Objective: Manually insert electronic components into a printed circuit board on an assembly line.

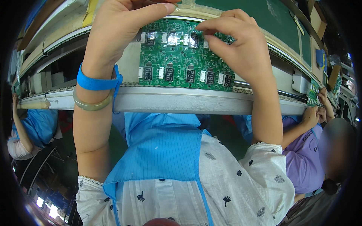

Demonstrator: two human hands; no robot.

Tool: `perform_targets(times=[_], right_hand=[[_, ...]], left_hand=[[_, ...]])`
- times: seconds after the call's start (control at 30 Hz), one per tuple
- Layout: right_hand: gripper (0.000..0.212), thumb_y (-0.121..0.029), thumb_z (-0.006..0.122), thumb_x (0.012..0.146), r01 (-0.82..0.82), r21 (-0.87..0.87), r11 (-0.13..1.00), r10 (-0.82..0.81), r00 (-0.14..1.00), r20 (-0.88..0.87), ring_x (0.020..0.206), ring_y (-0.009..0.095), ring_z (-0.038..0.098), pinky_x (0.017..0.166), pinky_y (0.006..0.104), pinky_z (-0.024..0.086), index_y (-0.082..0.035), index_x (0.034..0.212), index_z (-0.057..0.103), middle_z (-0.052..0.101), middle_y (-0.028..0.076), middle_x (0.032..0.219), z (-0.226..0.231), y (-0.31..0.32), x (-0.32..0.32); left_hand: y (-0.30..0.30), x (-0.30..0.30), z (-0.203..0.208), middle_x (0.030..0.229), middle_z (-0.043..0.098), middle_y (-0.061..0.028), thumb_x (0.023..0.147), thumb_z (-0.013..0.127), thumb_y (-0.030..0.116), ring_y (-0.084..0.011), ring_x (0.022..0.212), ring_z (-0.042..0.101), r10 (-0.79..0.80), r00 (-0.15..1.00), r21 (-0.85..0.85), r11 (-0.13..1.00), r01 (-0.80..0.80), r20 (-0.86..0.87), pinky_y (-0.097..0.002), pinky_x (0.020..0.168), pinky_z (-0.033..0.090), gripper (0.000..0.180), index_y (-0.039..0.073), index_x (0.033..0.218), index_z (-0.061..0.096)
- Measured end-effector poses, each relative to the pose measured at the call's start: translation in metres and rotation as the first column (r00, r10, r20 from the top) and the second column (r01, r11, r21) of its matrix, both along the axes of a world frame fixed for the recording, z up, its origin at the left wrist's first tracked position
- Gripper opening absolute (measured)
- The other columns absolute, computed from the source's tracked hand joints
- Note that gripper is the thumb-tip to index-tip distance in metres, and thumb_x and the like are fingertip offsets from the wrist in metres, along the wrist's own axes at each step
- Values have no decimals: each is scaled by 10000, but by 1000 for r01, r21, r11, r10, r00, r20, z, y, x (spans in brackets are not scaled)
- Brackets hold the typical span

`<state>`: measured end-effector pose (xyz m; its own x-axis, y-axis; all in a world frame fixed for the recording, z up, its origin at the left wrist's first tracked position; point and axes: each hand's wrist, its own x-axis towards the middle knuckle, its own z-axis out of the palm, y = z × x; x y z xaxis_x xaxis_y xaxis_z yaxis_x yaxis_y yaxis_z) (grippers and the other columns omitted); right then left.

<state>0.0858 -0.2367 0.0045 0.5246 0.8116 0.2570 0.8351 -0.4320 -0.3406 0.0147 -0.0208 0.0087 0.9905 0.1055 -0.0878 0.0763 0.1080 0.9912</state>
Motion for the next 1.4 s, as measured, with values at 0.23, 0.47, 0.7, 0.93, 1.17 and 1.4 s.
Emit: perform_targets(times=[0.23, 0.47, 0.7, 0.93, 1.17, 1.4], right_hand=[[202, -89, 672, 783, 80, 134, 988, -43, 964, -263, 883, 192, 617, 768, 296, 491, -84, 981, 709, 678, 60, 897, -4, -5, 5], [144, -127, 645, 839, 147, 75, 986, -123, 958, -261, 862, 224, 623, 759, 310, 488, -57, 954, 696, 671, 91, 916, -3, -6, 0], [143, -94, 669, 834, 105, -22, 994, -107, 971, -214, 797, 146, 603, 711, 259, 468, -20, 954, 685, 650, 62, 886, -3, -5, -5], [135, -158, 685, 797, 139, -56, 989, -146, 977, -158, 869, 273, 588, 776, 354, 462, -54, 881, 701, 645, 91, 852, -9, -3, -8], [117, -137, 691, 782, 155, -71, 985, -160, 984, -77, 901, 251, 556, 773, 344, 451, -58, 866, 707, 625, 74, 845, -11, 0, -10], [109, -98, 693, 773, 135, -97, 986, -134, 991, 17, 868, 236, 558, 776, 327, 439, -37, 864, 694, 630, 73, 838, -6, 4, -15]], left_hand=[[-2, 0, 1, 829, 652, -27, 836, 665, 29, -49, 720, 572, 19, 1000, -32, 999, -19, -6, -172, 636, 463, 159, -28, 985, 669], [-3, 2, 2, 865, 662, -52, 847, 660, 32, -67, 754, 591, 26, 999, -27, 999, -27, -20, -185, 682, 486, 167, -44, 995, 659], [-2, 0, 3, 850, 655, -40, 851, 657, 30, -66, 753, 587, 21, 1000, -29, 999, -21, -2, -185, 684, 486, 134, -37, 966, 658], [-2, -2, 8, 848, 649, -39, 849, 663, 41, -66, 757, 579, 30, 999, 3, 1000, -30, 19, -193, 684, 484, 141, -38, 965, 658], [0, -5, 11, 847, 647, -40, 846, 665, 46, -75, 759, 576, 35, 998, 23, 999, -36, 50, -199, 693, 485, 148, -39, 967, 660], [0, -6, 11, 852, 653, -49, 845, 663, 43, -80, 767, 583, 36, 998, 19, 999, -37, 61, -204, 696, 489, 139, -39, 957, 664]])
